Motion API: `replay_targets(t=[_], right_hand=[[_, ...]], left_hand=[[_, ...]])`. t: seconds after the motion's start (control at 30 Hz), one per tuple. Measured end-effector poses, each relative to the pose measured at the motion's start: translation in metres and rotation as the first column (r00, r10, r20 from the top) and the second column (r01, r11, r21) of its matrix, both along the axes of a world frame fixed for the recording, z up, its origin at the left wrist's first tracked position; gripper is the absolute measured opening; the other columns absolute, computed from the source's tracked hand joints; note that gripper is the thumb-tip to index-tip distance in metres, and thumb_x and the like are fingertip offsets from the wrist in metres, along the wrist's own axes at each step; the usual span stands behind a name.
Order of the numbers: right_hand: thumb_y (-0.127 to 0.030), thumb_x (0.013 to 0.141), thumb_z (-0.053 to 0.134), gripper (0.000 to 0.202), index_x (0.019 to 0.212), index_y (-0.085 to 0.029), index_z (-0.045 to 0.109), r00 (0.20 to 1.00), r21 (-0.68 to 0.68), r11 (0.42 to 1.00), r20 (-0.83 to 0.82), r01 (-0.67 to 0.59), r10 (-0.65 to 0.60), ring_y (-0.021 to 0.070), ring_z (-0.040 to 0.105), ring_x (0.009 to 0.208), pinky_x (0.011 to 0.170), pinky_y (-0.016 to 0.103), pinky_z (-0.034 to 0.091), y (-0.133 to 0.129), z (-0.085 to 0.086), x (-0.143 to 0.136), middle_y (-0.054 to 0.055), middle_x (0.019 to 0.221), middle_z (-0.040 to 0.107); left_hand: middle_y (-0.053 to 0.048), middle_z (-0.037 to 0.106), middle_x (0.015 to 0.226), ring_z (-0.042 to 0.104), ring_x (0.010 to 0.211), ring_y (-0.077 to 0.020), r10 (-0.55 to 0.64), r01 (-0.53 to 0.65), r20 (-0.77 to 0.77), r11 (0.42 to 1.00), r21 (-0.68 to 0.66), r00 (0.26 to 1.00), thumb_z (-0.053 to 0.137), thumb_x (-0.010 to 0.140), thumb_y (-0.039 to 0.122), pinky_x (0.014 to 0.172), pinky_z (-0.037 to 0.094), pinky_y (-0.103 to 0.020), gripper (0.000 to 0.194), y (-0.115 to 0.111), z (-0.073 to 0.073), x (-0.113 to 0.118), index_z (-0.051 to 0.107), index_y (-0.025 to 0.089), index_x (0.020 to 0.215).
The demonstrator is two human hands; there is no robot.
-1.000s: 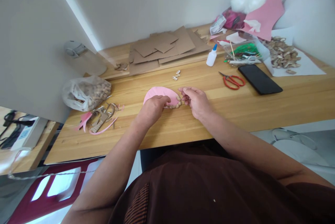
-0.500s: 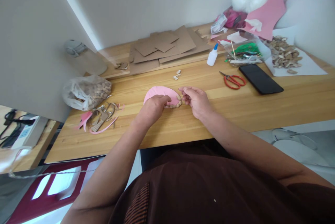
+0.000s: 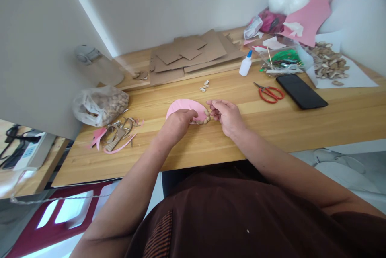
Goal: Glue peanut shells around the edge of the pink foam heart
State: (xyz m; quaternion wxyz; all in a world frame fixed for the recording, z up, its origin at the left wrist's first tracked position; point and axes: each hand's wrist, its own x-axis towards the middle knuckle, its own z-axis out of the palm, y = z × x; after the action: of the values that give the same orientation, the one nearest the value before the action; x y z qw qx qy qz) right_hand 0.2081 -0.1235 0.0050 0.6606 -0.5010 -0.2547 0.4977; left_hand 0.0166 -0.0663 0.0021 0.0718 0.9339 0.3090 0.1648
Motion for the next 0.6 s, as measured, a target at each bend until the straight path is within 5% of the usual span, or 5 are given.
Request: replay_targets(t=[0.6], right_hand=[[-0.032, 0.071, 0.070, 0.017, 0.076, -0.018, 0.077, 1.000, 0.008, 1.000, 0.018, -0.026, 0.026, 0.0081, 0.052, 0.057, 0.048, 0.022, 0.032, -0.0001, -0.0015, 0.0015, -0.001, 0.066, 0.061]], left_hand=[[-0.004, 0.076, 0.093, 0.069, 0.088, -0.0195, -0.011, 0.008, -0.041, 0.998, -0.068, 0.999, 0.053, 0.084, 0.001, 0.078, 0.051, -0.030, 0.033, 0.0011, 0.0062, 0.0011, 0.072, 0.020, 0.104]])
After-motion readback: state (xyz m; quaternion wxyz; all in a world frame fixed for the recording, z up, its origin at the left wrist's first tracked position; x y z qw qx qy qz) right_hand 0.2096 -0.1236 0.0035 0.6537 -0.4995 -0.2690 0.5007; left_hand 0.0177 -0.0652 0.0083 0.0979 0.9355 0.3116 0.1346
